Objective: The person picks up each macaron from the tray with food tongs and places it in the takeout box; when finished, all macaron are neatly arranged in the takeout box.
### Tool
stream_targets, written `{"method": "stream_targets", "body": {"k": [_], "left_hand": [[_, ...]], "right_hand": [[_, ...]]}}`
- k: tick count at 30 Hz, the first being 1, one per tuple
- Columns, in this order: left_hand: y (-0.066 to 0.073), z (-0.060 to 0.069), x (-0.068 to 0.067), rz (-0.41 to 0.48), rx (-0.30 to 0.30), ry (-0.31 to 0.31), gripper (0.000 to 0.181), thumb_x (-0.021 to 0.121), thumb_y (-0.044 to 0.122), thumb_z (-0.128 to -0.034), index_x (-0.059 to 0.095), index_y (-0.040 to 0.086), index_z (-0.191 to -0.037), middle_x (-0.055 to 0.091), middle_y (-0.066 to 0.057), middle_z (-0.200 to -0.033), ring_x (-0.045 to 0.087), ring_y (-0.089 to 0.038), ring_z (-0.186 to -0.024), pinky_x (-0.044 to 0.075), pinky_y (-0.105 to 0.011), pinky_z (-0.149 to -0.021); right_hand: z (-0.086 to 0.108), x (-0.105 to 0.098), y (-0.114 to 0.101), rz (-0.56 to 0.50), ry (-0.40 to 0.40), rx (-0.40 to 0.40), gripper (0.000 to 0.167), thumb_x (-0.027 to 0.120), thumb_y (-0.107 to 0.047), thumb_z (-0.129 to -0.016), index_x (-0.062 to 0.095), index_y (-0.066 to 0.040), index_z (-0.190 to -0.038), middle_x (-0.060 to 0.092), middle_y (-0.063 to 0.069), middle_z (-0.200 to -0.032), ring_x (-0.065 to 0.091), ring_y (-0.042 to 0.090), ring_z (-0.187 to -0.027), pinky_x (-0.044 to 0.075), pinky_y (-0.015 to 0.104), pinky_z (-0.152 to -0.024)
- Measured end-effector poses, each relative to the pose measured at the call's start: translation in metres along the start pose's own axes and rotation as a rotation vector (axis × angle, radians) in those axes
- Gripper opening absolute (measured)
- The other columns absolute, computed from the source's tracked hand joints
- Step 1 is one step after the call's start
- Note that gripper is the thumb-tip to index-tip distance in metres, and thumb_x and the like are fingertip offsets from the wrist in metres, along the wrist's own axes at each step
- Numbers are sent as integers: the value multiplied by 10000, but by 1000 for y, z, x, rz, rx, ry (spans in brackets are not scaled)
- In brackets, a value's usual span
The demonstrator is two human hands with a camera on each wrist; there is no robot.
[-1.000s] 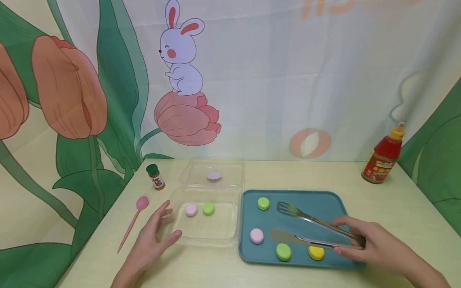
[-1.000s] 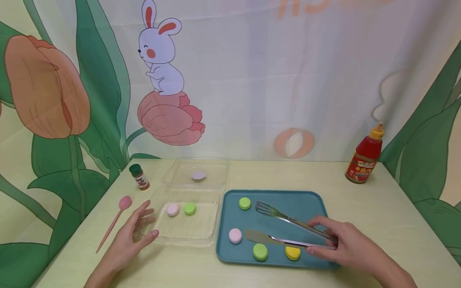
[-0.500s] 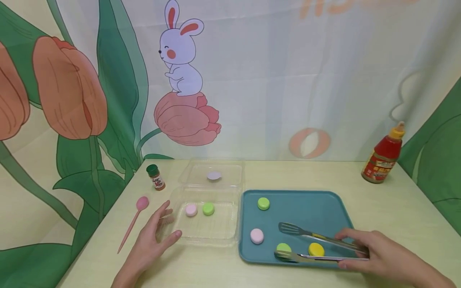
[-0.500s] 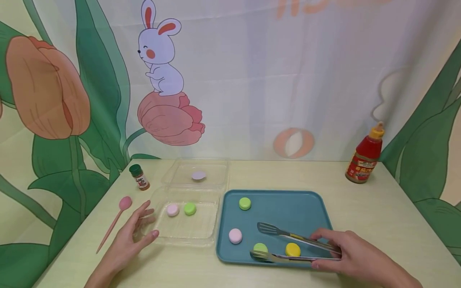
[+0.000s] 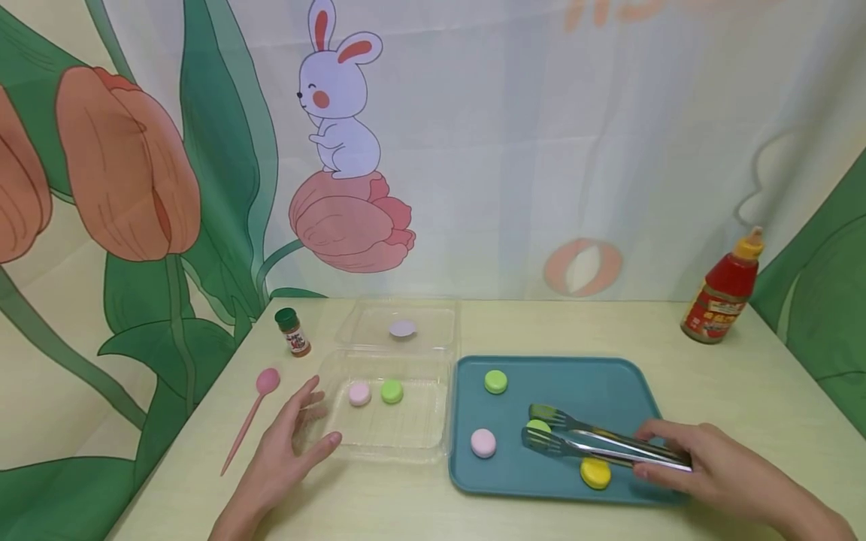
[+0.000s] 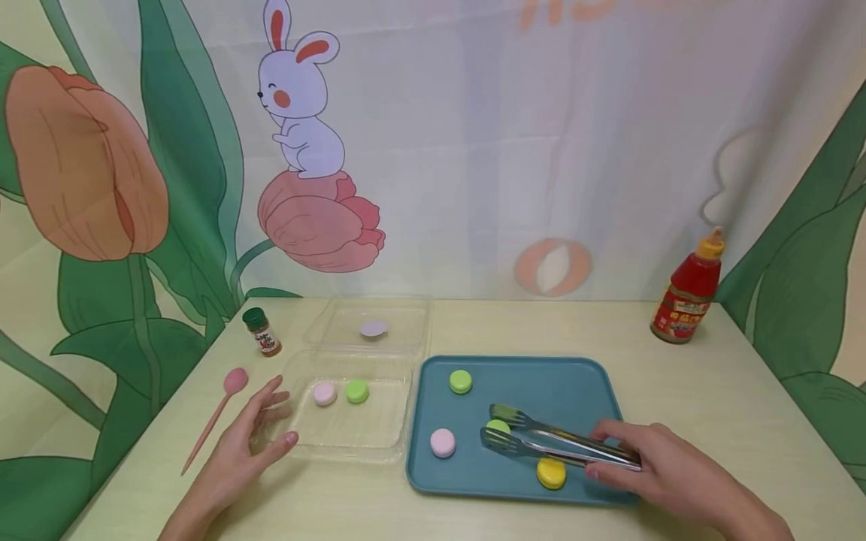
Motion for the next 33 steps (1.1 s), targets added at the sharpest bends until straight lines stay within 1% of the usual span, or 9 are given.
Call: {"method": "stream_targets", "body": {"k": [4,6,10,14,17,20,24,27,33], "left_hand": [[0,0,0,2,-7,-4,916,860,320,-1006,339,194,-1749,591,-133,-1617,639,-345,-1441,278,-2,-1128],[0,0,0,3,-8,-5,915,859,320,-1008,338,194,-1749,589,-134,-1619,636,-349,-1443,278,-3,-1130],[-1,0,0,6,-10,-7,918,857,335,-1008,336,193,-1751,585,-141,-1622,630,-357,-1450,275,2,-1126],[-3,0,1,10,-20,-10,925,859,345,-1007,331,204,-1754,579,-140,-1627,621,-359,-1461,266,6,-1125],[-3,0,1,10,-19,-9,923,860,342,-1006,334,203,-1752,584,-143,-1621,626,-362,-1453,271,7,-1124],[-2,0,0,11,-12,-5,919,862,333,-1005,340,198,-1750,590,-144,-1616,632,-364,-1444,279,3,-1122],[-1,0,0,16,-14,-4,924,867,327,-1001,340,208,-1750,590,-139,-1618,636,-352,-1443,283,-3,-1124],[-3,0,0,17,-23,-7,930,869,339,-999,338,210,-1751,588,-141,-1620,633,-348,-1447,280,1,-1123],[-6,0,2,14,-37,-11,933,863,360,-1001,332,206,-1753,579,-138,-1627,620,-357,-1462,261,15,-1115]], "right_hand": [[-1,0,0,25,8,-15,250,726,-348,-1103,736,-149,-1253,634,-117,-842,570,23,-731,446,245,-603],[-2,0,1,39,5,-6,249,719,-362,-1106,741,-156,-1245,627,-122,-836,564,15,-730,441,241,-612],[-3,0,3,47,-3,-3,239,700,-360,-1118,735,-153,-1231,624,-101,-854,560,14,-742,437,243,-623],[-3,-3,4,45,7,7,265,700,-367,-1116,732,-138,-1245,630,-79,-873,570,30,-751,447,244,-626],[-5,-7,-1,44,27,6,300,709,-387,-1108,734,-129,-1259,620,-89,-848,571,42,-731,445,246,-608],[-7,-13,-10,55,67,-42,279,722,-385,-1101,740,-145,-1242,598,-120,-798,555,36,-689,439,241,-572],[-13,-20,-25,91,121,-111,207,728,-376,-1100,742,-199,-1208,565,-158,-761,524,20,-653,416,235,-541],[-20,-25,-34,104,137,-134,195,723,-375,-1104,738,-213,-1212,567,-156,-765,520,20,-649,411,230,-541],[-39,-31,-55,116,159,-192,210,726,-368,-1103,746,-215,-1245,630,-141,-818,513,25,-630,413,226,-529]]}}
Point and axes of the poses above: each hand's wrist, its own z-axis away from the middle knuckle, its own x-axis out of the palm, y = z × x, the point moved 8 cm from there along -z, towards the middle knuckle
